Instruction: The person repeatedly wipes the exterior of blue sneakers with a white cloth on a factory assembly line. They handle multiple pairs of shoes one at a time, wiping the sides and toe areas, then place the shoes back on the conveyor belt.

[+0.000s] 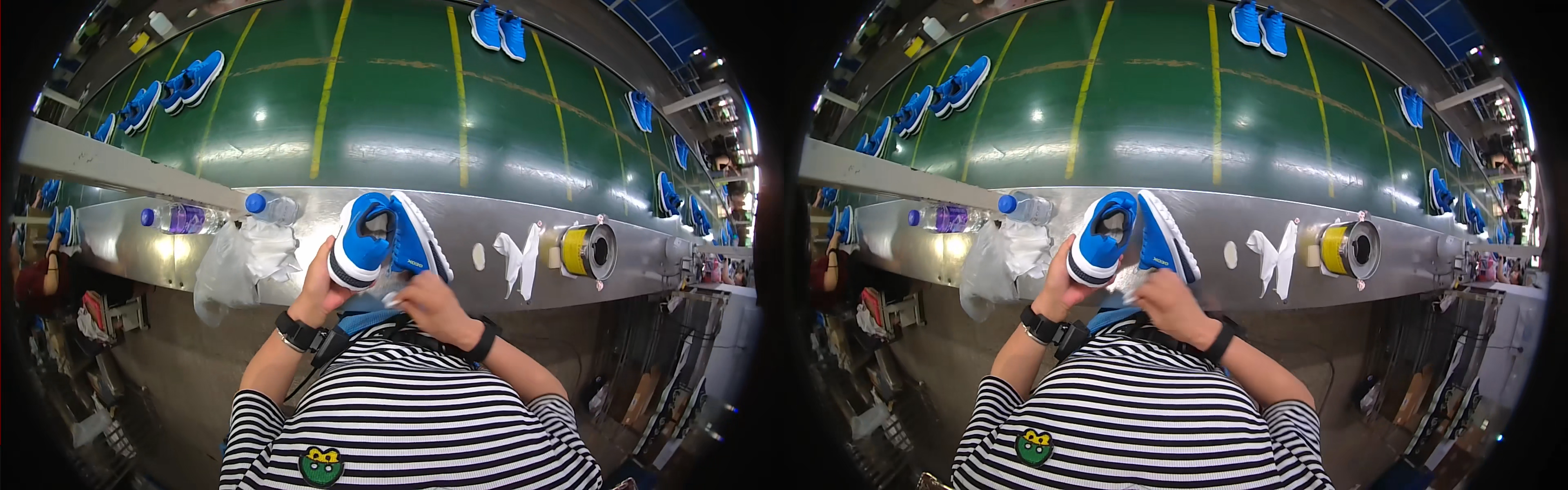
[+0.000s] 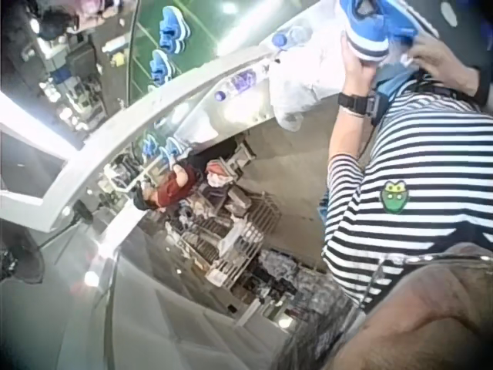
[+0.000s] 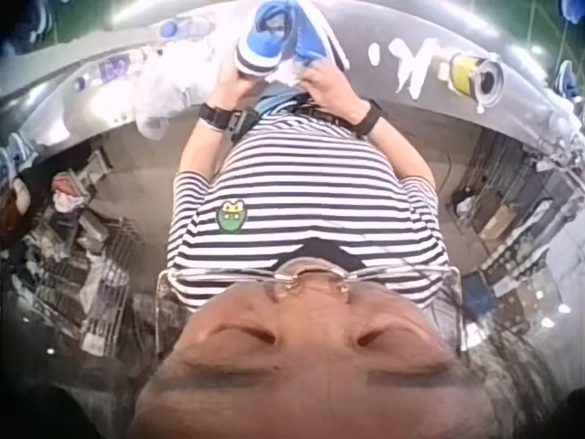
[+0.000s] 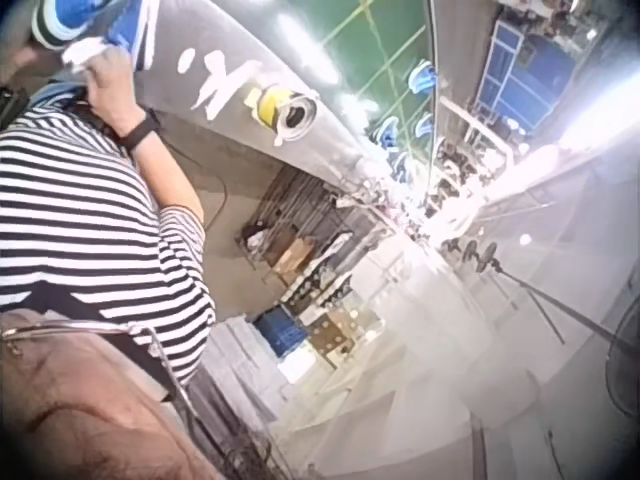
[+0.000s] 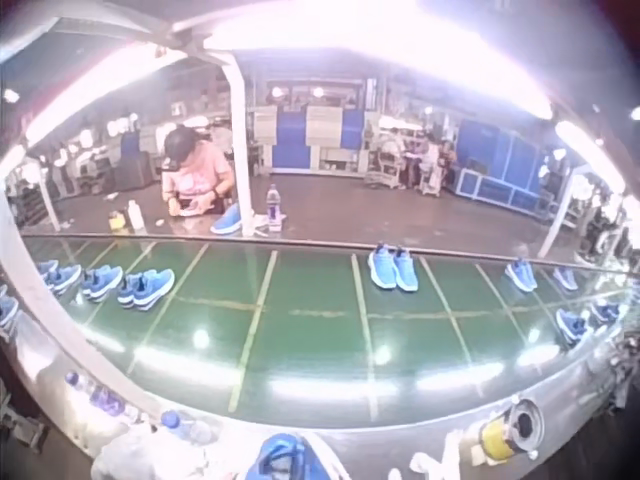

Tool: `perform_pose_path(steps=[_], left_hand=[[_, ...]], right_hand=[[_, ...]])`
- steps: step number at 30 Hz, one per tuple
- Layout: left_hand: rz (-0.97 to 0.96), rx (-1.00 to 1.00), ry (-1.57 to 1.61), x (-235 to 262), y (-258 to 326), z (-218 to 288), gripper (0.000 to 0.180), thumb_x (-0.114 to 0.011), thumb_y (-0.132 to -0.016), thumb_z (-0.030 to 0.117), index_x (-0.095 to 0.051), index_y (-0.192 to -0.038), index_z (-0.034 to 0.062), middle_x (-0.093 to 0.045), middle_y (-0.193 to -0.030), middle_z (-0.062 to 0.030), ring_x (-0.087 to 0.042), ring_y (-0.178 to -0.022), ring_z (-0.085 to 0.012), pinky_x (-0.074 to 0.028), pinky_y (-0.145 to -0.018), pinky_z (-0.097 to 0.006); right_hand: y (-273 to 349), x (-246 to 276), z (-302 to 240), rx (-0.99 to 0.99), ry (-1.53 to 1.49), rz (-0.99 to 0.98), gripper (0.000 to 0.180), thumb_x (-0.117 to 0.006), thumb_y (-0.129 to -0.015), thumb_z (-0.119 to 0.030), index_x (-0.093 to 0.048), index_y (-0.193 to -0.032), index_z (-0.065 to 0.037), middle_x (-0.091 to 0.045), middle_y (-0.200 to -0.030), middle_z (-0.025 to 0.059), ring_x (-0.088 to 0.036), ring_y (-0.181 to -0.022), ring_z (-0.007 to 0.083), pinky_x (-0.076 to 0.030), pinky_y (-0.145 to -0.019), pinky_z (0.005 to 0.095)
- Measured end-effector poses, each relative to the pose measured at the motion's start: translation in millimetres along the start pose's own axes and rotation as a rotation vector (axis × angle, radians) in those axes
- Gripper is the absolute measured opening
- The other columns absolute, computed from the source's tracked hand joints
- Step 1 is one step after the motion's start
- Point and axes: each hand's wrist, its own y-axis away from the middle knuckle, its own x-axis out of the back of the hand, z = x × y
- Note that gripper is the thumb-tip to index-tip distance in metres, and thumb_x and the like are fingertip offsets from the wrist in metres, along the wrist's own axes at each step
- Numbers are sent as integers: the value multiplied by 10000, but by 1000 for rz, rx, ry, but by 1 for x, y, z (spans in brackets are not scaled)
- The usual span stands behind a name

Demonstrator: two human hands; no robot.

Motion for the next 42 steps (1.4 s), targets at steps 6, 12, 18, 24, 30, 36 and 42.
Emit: perform_pose_path(steps=[6,12,18,24,30,36,42], left_hand=[[35,20,21,-12,-6,-13,483,-264,-947,436,-442,-1259,112,-534,-1205,-123,-540,-1060,-305,-438,-871,-525],[162,-107,-166,-41,-3,-28,504,-238,-945,433,-437,-1263,96,-526,-1213,-133,-527,-1077,-313,-432,-889,-515],[27,-46,133,-18,-2,-24,517,-275,-933,454,-428,-1266,89,-508,-1220,-170,-516,-1088,-341,-425,-894,-522],[91,-133,101,-29,-3,-25,551,-280,-922,429,-438,-1248,13,-516,-1174,-227,-525,-1052,-341,-452,-862,-449],[105,-134,131,-29,-3,-28,543,-305,-920,417,-429,-1256,10,-497,-1199,-231,-509,-1074,-355,-443,-873,-464],[45,-73,255,-32,1,-27,532,-362,-912,381,-406,-1280,-2,-446,-1256,-244,-482,-1108,-373,-435,-894,-462],[27,-83,357,-47,3,-30,547,-373,-913,348,-359,-1305,-34,-397,-1285,-268,-464,-1124,-373,-435,-900,-450]], right_hand=[[2,39,-1,-406,-381,360,66,-621,-805,-28,-611,-869,-16,-545,-777,40,-533,-696,95,-420,-635,222],[-41,16,-26,-9,-136,359,143,-634,-749,10,-606,-884,-28,-535,-768,67,-539,-708,187,-426,-655,274],[5,36,45,-103,81,306,95,-616,-752,-32,-578,-839,-37,-549,-772,91,-537,-741,253,-433,-685,339],[46,98,142,-518,156,620,100,-541,-852,-61,-569,-944,-33,-577,-762,53,-534,-683,132,-430,-613,274],[68,101,219,-584,411,609,129,-527,-805,-23,-565,-928,-34,-592,-816,118,-570,-747,262,-444,-691,355],[77,96,229,-505,373,611,153,-521,-793,-8,-580,-931,-38,-582,-850,114,-552,-752,270,-439,-690,335],[25,84,133,-395,253,602,196,-515,-802,0,-601,-973,-38,-562,-806,109,-529,-726,266,-435,-690,307]])
